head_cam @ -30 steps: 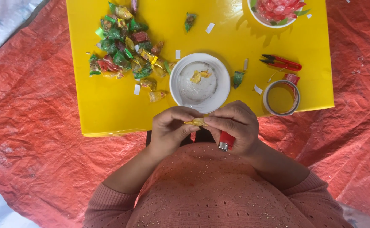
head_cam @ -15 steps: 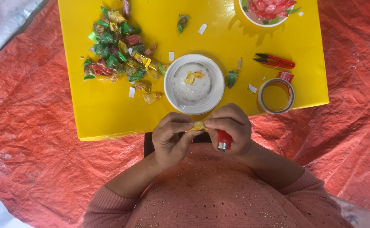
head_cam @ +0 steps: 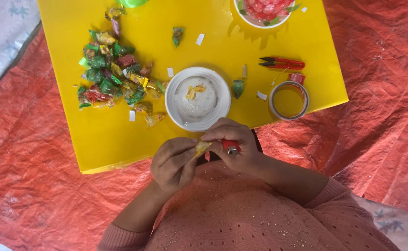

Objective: The person repeatedly picks up small wrapped items from a pile on a yellow table, uses a red lighter to ignite them, and places the lit items into a white bowl. The person handles the items one at a time and continues the process throughout the clip.

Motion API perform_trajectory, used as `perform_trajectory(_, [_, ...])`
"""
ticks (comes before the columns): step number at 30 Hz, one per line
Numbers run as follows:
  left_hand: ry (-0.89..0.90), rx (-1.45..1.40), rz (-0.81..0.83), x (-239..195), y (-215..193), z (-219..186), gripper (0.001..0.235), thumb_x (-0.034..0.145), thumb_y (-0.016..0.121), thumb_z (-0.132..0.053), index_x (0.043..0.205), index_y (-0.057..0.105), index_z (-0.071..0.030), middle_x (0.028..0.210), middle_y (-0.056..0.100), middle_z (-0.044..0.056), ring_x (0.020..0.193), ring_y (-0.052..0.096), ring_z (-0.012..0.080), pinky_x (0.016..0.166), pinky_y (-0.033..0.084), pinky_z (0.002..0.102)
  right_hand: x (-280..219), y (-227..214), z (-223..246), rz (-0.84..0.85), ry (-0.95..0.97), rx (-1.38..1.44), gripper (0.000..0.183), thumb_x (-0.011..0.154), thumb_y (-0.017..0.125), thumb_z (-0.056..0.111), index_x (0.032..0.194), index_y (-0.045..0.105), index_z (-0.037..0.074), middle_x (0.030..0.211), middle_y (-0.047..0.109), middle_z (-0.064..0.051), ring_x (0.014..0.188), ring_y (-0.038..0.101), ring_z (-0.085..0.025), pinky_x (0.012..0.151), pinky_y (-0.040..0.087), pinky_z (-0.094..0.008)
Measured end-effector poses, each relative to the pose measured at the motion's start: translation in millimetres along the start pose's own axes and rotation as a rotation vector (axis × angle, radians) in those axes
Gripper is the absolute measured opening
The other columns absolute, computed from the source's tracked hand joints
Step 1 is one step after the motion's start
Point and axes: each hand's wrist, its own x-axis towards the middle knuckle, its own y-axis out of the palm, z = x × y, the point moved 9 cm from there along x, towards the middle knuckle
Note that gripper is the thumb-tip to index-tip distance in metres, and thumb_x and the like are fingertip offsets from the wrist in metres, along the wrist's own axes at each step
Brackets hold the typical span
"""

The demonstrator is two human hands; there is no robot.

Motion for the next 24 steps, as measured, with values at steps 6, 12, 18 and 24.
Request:
perform_trajectory(6, [0.173,0.098,-0.004,-6,2,-11,0.002,0.088,0.074,0.003,0.086,0.075,0.003,0.081,0.076,0.022,0.066,0.074,0.0325,0.061,0.063,0.040,-15,0,-14,-0.067,0.052,0.026,0.016,0.097,0.071,0.012,0.102,0.076,-0.002,0.082,0.069,-0.013,0.067,0.060,-0.014,0.059,0.052,-0.030])
perform_trajectory(12, [0.107,0.071,0.054,-1,1,-15,0.005,0.090,0.072,-0.002,0.086,0.074,0.001,0.081,0.076,0.020,0.066,0.074,0.0317,0.060,0.063,0.040,-21,1,-5,-0.088,0.028,0.075,0.015,0.096,0.072,0.010,0.103,0.076,-0.003,0.083,0.070,-0.014,0.065,0.062,-0.014,0.055,0.050,-0.027])
perform_trajectory(18, [-0.181,-0.211,0.023,7,6,-11,0.012,0.084,0.077,0.006,0.093,0.071,0.006,0.083,0.076,0.022,0.072,0.075,0.0275,0.060,0.061,0.034,-21,-3,18,-0.073,-0.036,0.130,0.022,0.092,0.075,0.002,0.113,0.073,-0.004,0.089,0.071,-0.012,0.068,0.063,-0.010,0.055,0.051,-0.023])
perform_trajectory(24, [-0.210,-0.271,0.040,1,10,-28,0.023,0.082,0.078,0.009,0.102,0.069,0.010,0.086,0.075,0.021,0.076,0.073,0.0235,0.065,0.060,0.033,-36,-6,38,-0.093,-0.090,0.175,0.017,0.088,0.076,-0.006,0.104,0.075,-0.008,0.082,0.069,-0.013,0.067,0.064,-0.012,0.060,0.052,-0.024])
